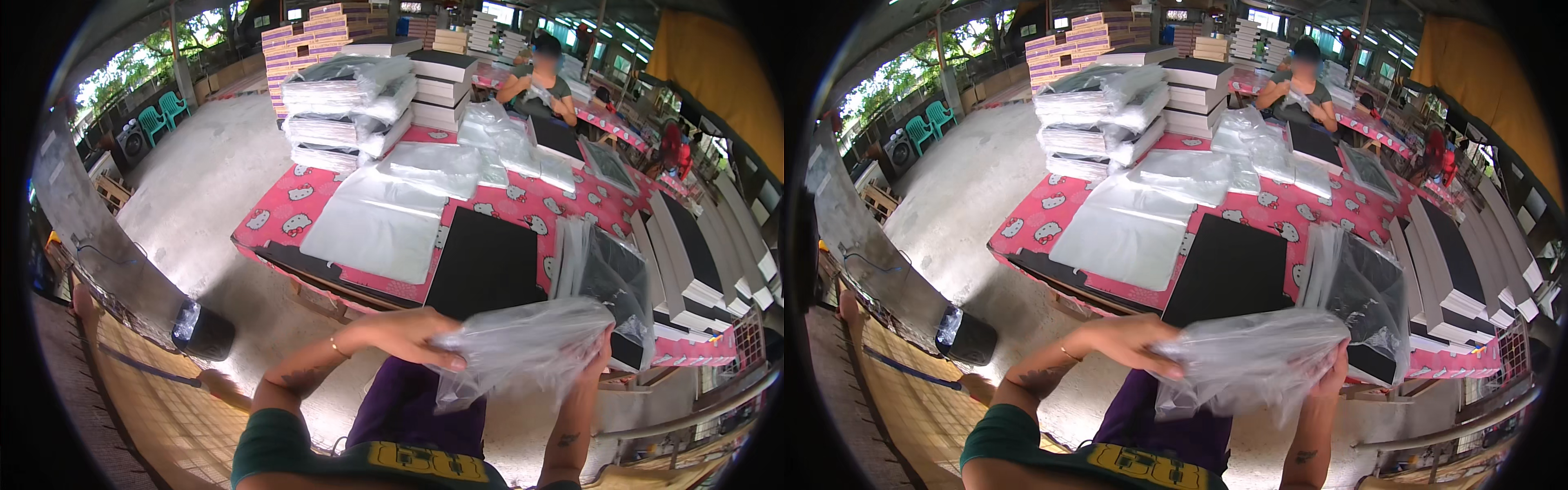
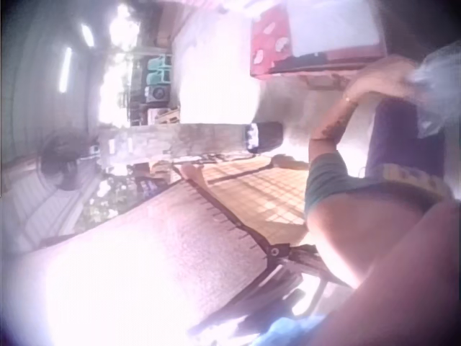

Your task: The person places black rectangular objects into clear plastic bags by hand and stacks them onto a pile on a table.

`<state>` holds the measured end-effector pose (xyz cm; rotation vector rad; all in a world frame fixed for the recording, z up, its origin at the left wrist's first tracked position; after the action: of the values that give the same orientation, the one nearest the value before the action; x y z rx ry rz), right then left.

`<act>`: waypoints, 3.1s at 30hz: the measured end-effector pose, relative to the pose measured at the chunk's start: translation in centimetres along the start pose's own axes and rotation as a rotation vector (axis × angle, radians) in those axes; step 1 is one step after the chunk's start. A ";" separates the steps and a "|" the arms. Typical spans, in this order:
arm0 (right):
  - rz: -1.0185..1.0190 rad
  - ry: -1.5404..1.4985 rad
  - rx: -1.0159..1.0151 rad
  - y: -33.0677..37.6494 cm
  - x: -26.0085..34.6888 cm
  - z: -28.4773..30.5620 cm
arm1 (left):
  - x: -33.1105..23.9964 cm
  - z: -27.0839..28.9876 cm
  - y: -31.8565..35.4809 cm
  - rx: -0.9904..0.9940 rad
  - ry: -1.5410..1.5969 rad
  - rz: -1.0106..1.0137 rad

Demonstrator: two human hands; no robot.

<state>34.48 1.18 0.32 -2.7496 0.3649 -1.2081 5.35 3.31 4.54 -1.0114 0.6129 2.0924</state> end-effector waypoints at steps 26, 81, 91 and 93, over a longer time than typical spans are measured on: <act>0.171 1.144 -0.159 7.3 -9.3 8.7 | 14.3 -10.9 1.7 -0.877 0.816 0.344; 0.955 0.142 -0.730 -8.0 3.1 8.5 | 4.1 -10.8 -14.5 -0.278 1.066 0.164; 0.847 0.594 -1.118 -5.7 5.4 22.3 | 22.6 7.7 -1.5 -0.895 -0.345 0.417; 0.733 0.835 -1.238 -4.7 6.1 19.7 | 25.4 8.3 -0.2 -0.738 -0.300 0.448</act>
<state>53.80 4.31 -7.73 -1.9230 2.6050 -2.1921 -9.33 19.14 -11.25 -0.9533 -0.1317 2.9005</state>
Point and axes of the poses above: each hand's wrist, its own y-axis away from the middle knuckle, its own z-axis out of the back of the hand, x = y × z, the point moved 4 cm from there along -y, towards the middle knuckle, and after that the axes turned 12 degrees about z, right-handed, at the moved point
